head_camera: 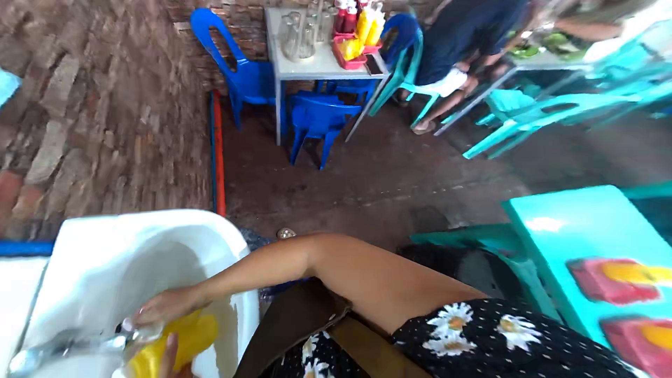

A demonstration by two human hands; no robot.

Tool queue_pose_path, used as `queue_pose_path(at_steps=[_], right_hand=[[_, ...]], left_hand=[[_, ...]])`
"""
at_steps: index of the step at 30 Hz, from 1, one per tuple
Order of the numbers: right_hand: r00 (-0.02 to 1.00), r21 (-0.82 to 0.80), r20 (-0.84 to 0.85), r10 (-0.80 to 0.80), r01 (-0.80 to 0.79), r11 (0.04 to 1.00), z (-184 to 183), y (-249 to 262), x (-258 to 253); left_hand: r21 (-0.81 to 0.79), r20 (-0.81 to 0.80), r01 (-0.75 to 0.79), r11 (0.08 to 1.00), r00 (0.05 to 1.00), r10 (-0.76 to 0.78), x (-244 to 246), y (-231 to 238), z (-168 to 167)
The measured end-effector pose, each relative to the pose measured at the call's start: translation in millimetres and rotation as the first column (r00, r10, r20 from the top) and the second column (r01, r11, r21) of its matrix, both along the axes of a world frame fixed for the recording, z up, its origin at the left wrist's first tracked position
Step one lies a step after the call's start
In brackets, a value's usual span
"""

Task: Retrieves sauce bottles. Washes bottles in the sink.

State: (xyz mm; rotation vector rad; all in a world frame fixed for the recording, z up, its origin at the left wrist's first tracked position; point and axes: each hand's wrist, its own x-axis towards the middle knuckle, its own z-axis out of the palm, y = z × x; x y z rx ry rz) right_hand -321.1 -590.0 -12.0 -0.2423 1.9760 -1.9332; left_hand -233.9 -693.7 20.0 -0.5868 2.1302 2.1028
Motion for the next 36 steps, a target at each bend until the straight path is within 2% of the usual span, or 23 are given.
queue_pose_path(at_steps=[2,3,5,7,9,11,12,14,16,17,19,21,23,28,31,36], right_hand=[[0.992,0.067,-0.125,0.018,-0.010,0.998,-4.2,-1.3,-1.4],[0.992,0.099,-0.119,0.037,-0.025,0.995,2.3,-1.0,-3.8],[0.994,0.194,0.081,0.074,-0.089,0.977,29.9,4.0,-8.5],[0.976,0.164,0.072,0.203,-0.213,0.963,9.7,12.8,-13.0],[0.932,0.127,0.188,0.310,-0.336,0.933,16.4,23.6,-13.4],[0.889,0.153,0.329,0.319,-0.384,0.911,20.7,24.4,-20.2],[0.882,0.211,0.344,0.323,-0.407,0.889,15.0,28.1,-26.0],[0.912,0.395,0.282,0.300,-0.395,0.829,14.4,37.2,-32.9],[0.953,0.626,0.078,0.292,-0.275,0.730,35.1,45.8,-28.3],[0.951,0.683,-0.051,0.304,-0.189,0.706,48.0,48.8,-24.4],[0.888,0.635,-0.317,0.333,-0.062,0.770,71.7,48.3,-18.9],[0.802,0.498,-0.471,0.367,-0.102,0.861,89.2,40.8,-19.8],[0.748,0.404,-0.527,0.404,-0.198,0.893,98.4,31.7,-23.2],[0.720,0.308,-0.567,0.399,-0.264,0.914,101.0,23.7,-17.3],[0.647,0.379,-0.596,0.476,-0.296,0.877,105.3,25.6,-9.1],[0.558,0.509,-0.614,0.558,-0.260,0.820,112.1,25.3,6.0]], left_hand=[[0.044,-0.021,-0.080,0.996,0.997,0.081,-2.1,2.2,-12.9],[0.071,-0.023,-0.110,0.991,0.993,0.112,-5.0,4.5,-13.9],[0.136,-0.003,-0.159,0.978,0.987,0.161,-11.7,5.0,-11.5],[0.180,0.043,-0.197,0.964,0.980,0.193,-16.7,-2.6,-11.7],[0.189,0.067,-0.202,0.961,0.979,0.192,-21.4,-11.2,-15.3],[0.176,0.049,-0.185,0.967,0.983,0.179,-20.6,-21.0,-22.4],[0.169,0.032,-0.187,0.968,0.982,0.184,-19.9,-24.7,-25.5],[0.137,-0.004,-0.187,0.973,0.982,0.190,-18.1,-30.4,-27.4],[0.063,-0.052,-0.166,0.984,0.984,0.169,-15.8,-36.1,-26.7],[0.005,-0.085,-0.144,0.990,0.986,0.144,-14.2,-38.8,-26.7],[-0.117,-0.158,-0.091,0.989,0.985,0.072,-9.0,-42.2,-25.7],[-0.190,-0.205,-0.022,0.982,0.979,-0.018,-3.7,-43.9,-23.0],[-0.214,-0.238,0.015,0.977,0.969,-0.067,-1.1,-42.5,-19.0],[-0.254,-0.303,0.029,0.967,0.947,-0.108,1.6,-37.7,-12.9],[-0.334,-0.265,0.072,0.940,0.950,-0.167,2.5,-38.6,-7.3],[-0.447,-0.230,0.123,0.886,0.941,-0.247,2.8,-42.8,1.7]])
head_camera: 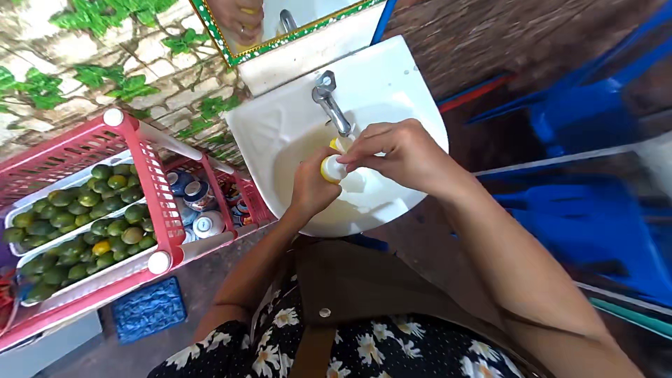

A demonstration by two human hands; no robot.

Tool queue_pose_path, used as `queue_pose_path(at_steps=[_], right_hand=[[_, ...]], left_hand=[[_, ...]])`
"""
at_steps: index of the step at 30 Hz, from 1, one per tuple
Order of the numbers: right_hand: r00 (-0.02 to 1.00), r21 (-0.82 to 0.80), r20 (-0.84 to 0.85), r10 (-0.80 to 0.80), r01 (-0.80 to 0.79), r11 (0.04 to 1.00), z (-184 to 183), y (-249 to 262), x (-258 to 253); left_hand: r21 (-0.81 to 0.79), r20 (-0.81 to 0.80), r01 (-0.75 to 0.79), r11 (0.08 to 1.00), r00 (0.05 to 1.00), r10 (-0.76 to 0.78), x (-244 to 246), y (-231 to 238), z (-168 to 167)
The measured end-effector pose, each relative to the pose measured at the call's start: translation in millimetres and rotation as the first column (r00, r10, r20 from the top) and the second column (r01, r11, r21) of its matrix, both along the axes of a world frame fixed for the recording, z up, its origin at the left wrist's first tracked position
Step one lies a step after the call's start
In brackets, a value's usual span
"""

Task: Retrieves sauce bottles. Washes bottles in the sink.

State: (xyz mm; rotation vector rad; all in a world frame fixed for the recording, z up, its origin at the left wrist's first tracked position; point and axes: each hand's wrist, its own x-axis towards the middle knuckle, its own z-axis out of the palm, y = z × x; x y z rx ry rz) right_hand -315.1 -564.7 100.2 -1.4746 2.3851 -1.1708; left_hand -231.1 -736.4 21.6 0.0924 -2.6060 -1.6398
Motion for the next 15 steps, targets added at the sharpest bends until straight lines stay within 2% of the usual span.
queue_pose_path(at_steps=[3,6,8,10,12,15], right_hand=[[0.999,-0.046,-0.034,-0.001,-0.001,0.999,-4.0,-5.9,7.0],[0.990,-0.127,0.126,-0.061,0.077,0.989,-18.5,1.2,-6.6],[0.917,-0.018,0.277,-0.288,0.305,0.952,-31.7,15.0,-19.4],[0.800,0.242,0.356,-0.482,0.419,0.875,-53.4,23.9,-31.9],[0.749,0.367,0.448,-0.488,0.344,0.865,-85.9,17.8,-36.3],[0.765,0.292,0.539,-0.353,0.224,0.930,-127.1,-6.5,-35.4]], left_hand=[[0.077,0.012,-0.030,0.997,1.000,0.029,3.1,1.8,-4.2],[0.208,0.029,-0.105,0.973,0.994,0.101,5.2,-4.1,-5.4],[0.244,0.022,-0.136,0.960,0.991,0.135,2.6,-12.1,-8.1],[0.229,0.027,-0.148,0.962,0.989,0.146,-2.7,-14.5,-13.9],[0.243,0.051,-0.180,0.953,0.984,0.172,-14.2,-12.5,-26.0],[0.271,0.074,-0.188,0.944,0.982,0.174,-27.1,-8.3,-47.2]])
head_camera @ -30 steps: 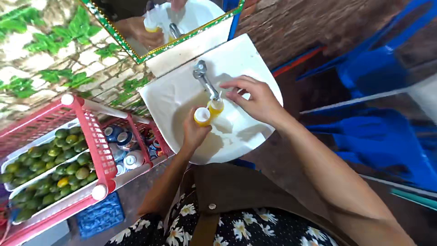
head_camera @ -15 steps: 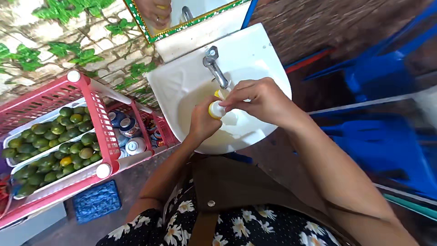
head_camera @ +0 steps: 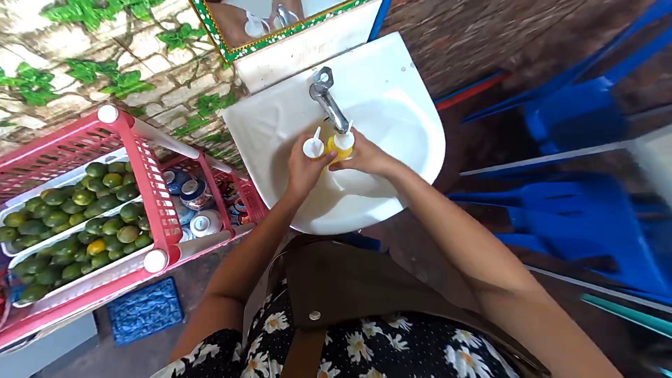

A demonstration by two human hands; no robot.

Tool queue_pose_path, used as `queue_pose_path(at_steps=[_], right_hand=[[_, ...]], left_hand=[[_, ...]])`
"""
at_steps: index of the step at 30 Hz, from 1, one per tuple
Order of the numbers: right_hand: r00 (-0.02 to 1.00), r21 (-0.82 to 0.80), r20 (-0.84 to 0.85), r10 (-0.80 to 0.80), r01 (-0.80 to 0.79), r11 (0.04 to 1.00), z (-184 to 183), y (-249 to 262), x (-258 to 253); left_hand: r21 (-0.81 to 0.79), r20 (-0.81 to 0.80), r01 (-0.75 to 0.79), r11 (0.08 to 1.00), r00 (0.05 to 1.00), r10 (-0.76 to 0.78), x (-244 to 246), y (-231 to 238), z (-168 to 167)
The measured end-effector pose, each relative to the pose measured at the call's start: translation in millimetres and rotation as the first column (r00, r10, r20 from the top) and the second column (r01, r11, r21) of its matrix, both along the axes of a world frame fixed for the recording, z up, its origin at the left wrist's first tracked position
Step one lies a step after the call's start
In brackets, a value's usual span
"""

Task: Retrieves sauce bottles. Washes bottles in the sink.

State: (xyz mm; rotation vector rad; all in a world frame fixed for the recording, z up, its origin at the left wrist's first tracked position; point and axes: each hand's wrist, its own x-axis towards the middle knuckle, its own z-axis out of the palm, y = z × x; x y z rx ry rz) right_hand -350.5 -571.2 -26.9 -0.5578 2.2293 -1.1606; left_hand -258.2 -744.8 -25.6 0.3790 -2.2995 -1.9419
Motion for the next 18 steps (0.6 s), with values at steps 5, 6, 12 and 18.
queue_pose_path(at_steps=[5,6,12,18], right_hand=[[0.971,-0.223,0.217,-0.102,0.151,0.963,-10.9,4.9,-11.8],[0.953,-0.254,0.286,-0.103,0.179,0.951,-7.9,11.3,-15.5],[0.757,-0.258,0.633,-0.159,0.400,0.879,20.2,38.2,-18.4],[0.836,-0.476,0.547,-0.046,0.355,0.805,19.3,53.6,-20.1]], left_hand=[[-0.120,-0.017,0.080,0.989,0.996,-0.083,4.1,2.6,0.1],[-0.149,-0.047,0.085,0.985,0.995,-0.093,3.6,2.4,-1.2],[-0.036,0.030,0.035,0.999,0.999,-0.034,-9.4,12.4,3.4],[0.099,0.143,0.050,0.994,0.988,-0.064,-40.5,27.5,-9.5]])
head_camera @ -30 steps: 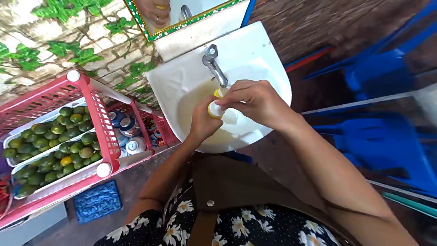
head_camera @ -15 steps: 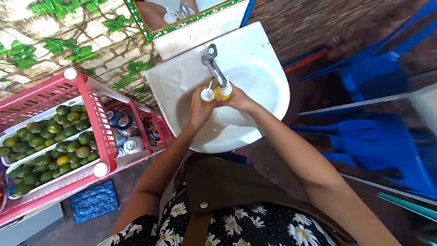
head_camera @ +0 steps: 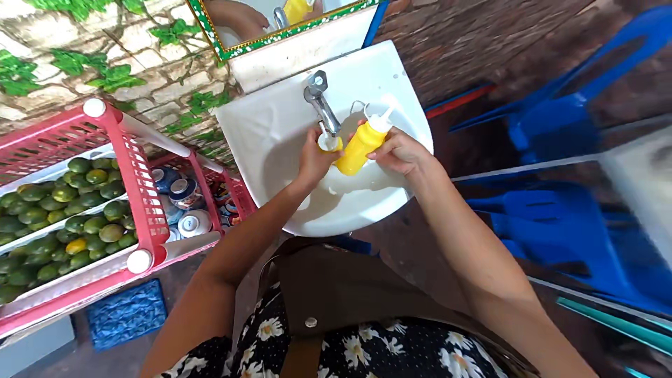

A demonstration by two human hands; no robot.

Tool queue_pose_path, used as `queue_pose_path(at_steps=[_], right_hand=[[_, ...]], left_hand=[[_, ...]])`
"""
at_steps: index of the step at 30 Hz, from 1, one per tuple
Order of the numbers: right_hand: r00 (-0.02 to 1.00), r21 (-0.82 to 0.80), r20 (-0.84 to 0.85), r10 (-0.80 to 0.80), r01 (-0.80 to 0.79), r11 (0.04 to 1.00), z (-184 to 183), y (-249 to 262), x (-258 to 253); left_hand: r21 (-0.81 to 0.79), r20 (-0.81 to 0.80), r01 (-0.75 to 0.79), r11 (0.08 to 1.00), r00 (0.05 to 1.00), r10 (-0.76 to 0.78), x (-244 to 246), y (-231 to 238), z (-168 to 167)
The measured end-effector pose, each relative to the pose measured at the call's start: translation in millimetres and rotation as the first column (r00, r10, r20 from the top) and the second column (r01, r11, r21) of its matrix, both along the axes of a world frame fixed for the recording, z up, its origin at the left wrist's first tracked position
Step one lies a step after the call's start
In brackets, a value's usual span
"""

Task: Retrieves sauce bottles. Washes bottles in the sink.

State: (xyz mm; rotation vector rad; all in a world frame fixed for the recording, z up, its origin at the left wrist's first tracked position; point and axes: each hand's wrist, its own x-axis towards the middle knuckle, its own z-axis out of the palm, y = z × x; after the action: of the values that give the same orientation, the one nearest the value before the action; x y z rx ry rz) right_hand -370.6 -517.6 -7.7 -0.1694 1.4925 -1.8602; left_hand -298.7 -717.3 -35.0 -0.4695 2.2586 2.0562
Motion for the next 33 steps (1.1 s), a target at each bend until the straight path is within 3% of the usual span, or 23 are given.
queue_pose_path(at_steps=[4,7,14,16,19,21,24,26,28,33], right_hand=[[0.991,0.130,0.065,-0.119,0.109,0.985,4.1,-9.1,7.0],[0.983,0.204,0.105,-0.150,0.127,0.971,-2.2,-21.4,14.4],[0.994,0.219,0.043,-0.099,0.087,0.972,-3.1,-37.1,22.3],[0.994,0.241,0.043,-0.105,0.091,0.966,-0.9,-40.1,22.1],[0.993,0.307,0.079,-0.090,0.062,0.950,6.1,-38.4,19.6],[0.991,0.347,0.104,-0.083,0.042,0.937,9.7,-37.3,17.6],[0.996,0.349,0.082,-0.039,0.008,0.937,12.1,-37.4,17.6],[0.999,0.323,0.047,0.007,-0.022,0.946,7.8,-36.4,18.6],[0.999,0.292,0.040,0.028,-0.038,0.956,4.2,-35.0,18.8],[0.998,0.309,0.064,0.014,-0.033,0.950,5.7,-34.5,17.3]], left_hand=[[-0.002,0.119,0.143,0.990,0.983,-0.142,-18.3,-2.2,-7.0],[-0.014,0.091,0.182,0.983,0.979,-0.180,-21.3,-3.1,-10.0],[0.045,0.162,-0.025,0.999,0.987,0.017,-6.8,-5.5,-9.6],[-0.065,0.169,-0.027,0.998,0.985,0.038,-5.9,-9.0,-7.2],[-0.365,0.162,0.080,0.927,0.986,-0.022,0.9,-11.7,14.0],[-0.411,0.139,0.158,0.898,0.984,-0.109,6.2,-10.8,18.2],[-0.200,-0.022,0.157,0.967,0.986,-0.165,6.9,-7.2,-1.7],[0.104,-0.001,0.124,0.987,0.992,-0.125,8.8,-3.6,-3.1],[0.283,0.053,0.105,0.953,0.991,-0.125,10.4,-3.1,4.5],[0.370,0.062,0.119,0.921,0.986,-0.153,9.0,-7.9,13.0]])
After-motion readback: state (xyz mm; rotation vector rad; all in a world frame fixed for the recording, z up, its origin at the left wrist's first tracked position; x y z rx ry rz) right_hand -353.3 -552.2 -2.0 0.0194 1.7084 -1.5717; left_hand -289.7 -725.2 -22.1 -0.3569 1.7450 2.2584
